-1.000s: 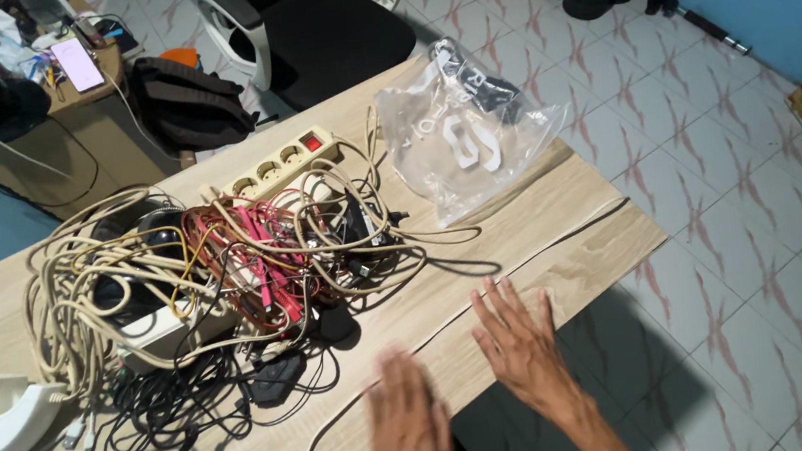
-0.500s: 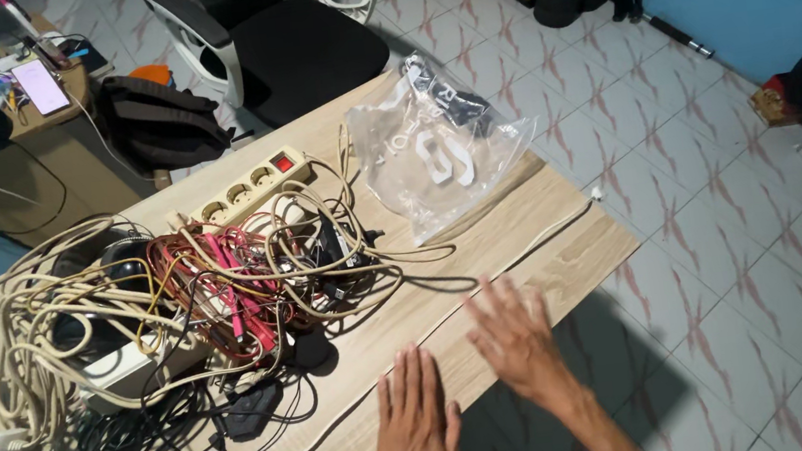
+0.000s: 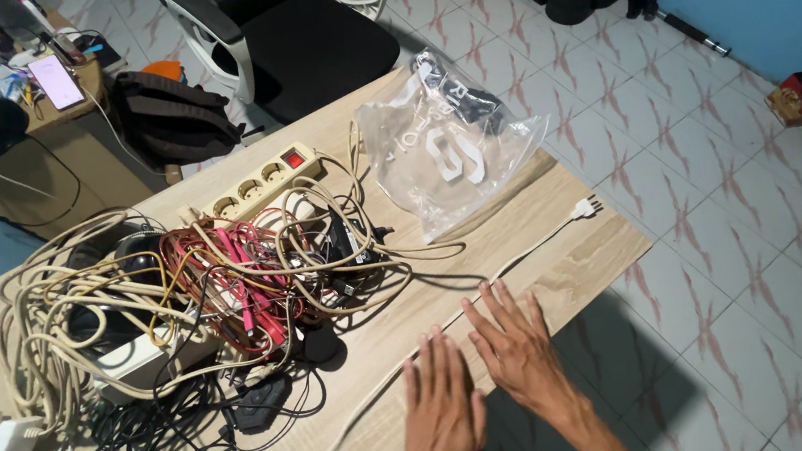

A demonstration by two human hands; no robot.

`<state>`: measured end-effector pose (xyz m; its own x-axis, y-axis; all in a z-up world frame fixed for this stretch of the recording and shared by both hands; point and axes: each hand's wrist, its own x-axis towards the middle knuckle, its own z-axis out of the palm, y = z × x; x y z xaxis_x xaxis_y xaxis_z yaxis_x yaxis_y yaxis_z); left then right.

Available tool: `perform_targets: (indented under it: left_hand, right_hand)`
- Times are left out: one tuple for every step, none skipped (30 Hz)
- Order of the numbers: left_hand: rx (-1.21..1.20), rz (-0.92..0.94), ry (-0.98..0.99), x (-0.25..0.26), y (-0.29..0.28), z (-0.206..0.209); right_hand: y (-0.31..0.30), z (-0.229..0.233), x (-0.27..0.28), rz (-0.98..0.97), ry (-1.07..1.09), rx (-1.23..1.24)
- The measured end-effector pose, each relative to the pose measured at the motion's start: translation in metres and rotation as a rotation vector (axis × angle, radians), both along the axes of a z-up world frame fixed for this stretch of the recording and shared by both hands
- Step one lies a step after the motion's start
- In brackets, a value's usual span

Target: The person untangles a large knot of cables on a wooden table by hand, pulling individual white wires out and straightening them one at a time.

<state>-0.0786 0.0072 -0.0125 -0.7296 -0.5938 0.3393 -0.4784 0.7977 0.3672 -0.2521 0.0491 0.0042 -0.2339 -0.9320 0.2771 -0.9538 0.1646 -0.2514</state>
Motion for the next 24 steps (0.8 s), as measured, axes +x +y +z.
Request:
perform_targets:
  left_hand:
    - [0.016, -0.005, 0.006, -0.001, 0.002, 0.0]
    - [0.029, -0.012, 0.015, -0.003, 0.003, 0.0]
    - [0.042, -0.018, 0.024, -0.004, 0.003, 0.002]
    - [0.057, -0.031, 0.024, -0.001, 0.003, 0.003]
    - [0.072, -0.043, 0.024, 0.002, 0.0, 0.004]
    - [0.085, -0.052, 0.027, 0.004, -0.002, 0.006]
    - [0.092, -0.053, 0.023, 0.004, -0.001, 0.008]
    - [0.095, -0.054, 0.022, 0.004, -0.001, 0.01]
    - [0.098, -0.055, 0.021, 0.002, -0.001, 0.011]
    - [0.104, -0.055, 0.018, 0.004, 0.0, 0.012]
    - [0.109, -0.054, 0.014, 0.005, 0.0, 0.013]
    - [0.108, -0.052, 0.015, 0.004, -0.002, 0.014]
    - [0.126, -0.053, 0.007, 0.003, -0.002, 0.015]
    - [0.143, -0.051, -0.001, 0.002, -0.002, 0.016]
    - [0.161, -0.05, -0.008, 0.001, -0.003, 0.016]
    - [0.145, -0.054, -0.008, 0.003, -0.002, 0.016]
    - [0.129, -0.058, -0.007, 0.004, -0.001, 0.015]
    - [0.113, -0.057, -0.005, 0.006, 0.0, 0.014]
    - [0.106, -0.039, -0.016, 0.01, 0.002, 0.014]
    - [0.094, -0.021, -0.025, 0.012, 0.001, 0.013]
    - [0.082, -0.003, -0.034, 0.016, 0.001, 0.012]
    - [0.08, 0.022, -0.013, 0.02, 0.002, 0.012]
    - [0.077, 0.047, 0.008, 0.026, 0.002, 0.012]
    - [0.079, 0.07, 0.028, 0.031, 0.004, 0.012]
  right_hand:
    - [0.001, -0.001, 0.001, 0.01, -0.004, -0.004]
    - [0.0, -0.001, -0.001, 0.019, -0.006, -0.009]
    - [-0.002, -0.001, -0.006, 0.003, -0.002, -0.008]
    - [-0.003, -0.001, -0.012, -0.014, -0.004, -0.003]
    - [-0.002, -0.001, -0.016, -0.031, -0.005, 0.002]
    - [-0.003, 0.0, -0.021, -0.055, 0.012, 0.01]
    - [-0.003, 0.001, -0.025, -0.078, 0.029, 0.019]
    - [-0.005, 0.002, -0.03, -0.102, 0.049, 0.024]
    - [-0.008, 0.004, -0.037, -0.13, 0.056, 0.028]
    - [-0.009, 0.004, -0.042, -0.16, 0.058, 0.039]
    - [-0.008, 0.004, -0.044, -0.191, 0.06, 0.049]
    - [-0.008, 0.004, -0.048, -0.193, 0.071, 0.054]
    - [-0.008, 0.004, -0.05, -0.195, 0.083, 0.059]
    - [-0.009, 0.005, -0.053, -0.196, 0.096, 0.064]
    - [-0.011, 0.004, -0.056, -0.199, 0.087, 0.05]
    - [-0.009, 0.001, -0.056, -0.202, 0.07, 0.042]
    - [-0.007, -0.002, -0.055, -0.204, 0.053, 0.034]
    - [-0.006, -0.006, -0.056, -0.231, 0.044, 0.03]
    - [-0.006, -0.01, -0.057, -0.257, 0.036, 0.025]
    - [-0.007, -0.014, -0.061, -0.283, 0.03, 0.015]
    - [-0.008, -0.017, -0.069, -0.304, 0.031, 0.015]
    - [-0.008, -0.017, -0.08, -0.324, 0.033, 0.016]
    - [-0.01, -0.019, -0.091, -0.344, 0.034, 0.018]
    - [-0.01, -0.021, -0.102, -0.358, 0.038, 0.021]
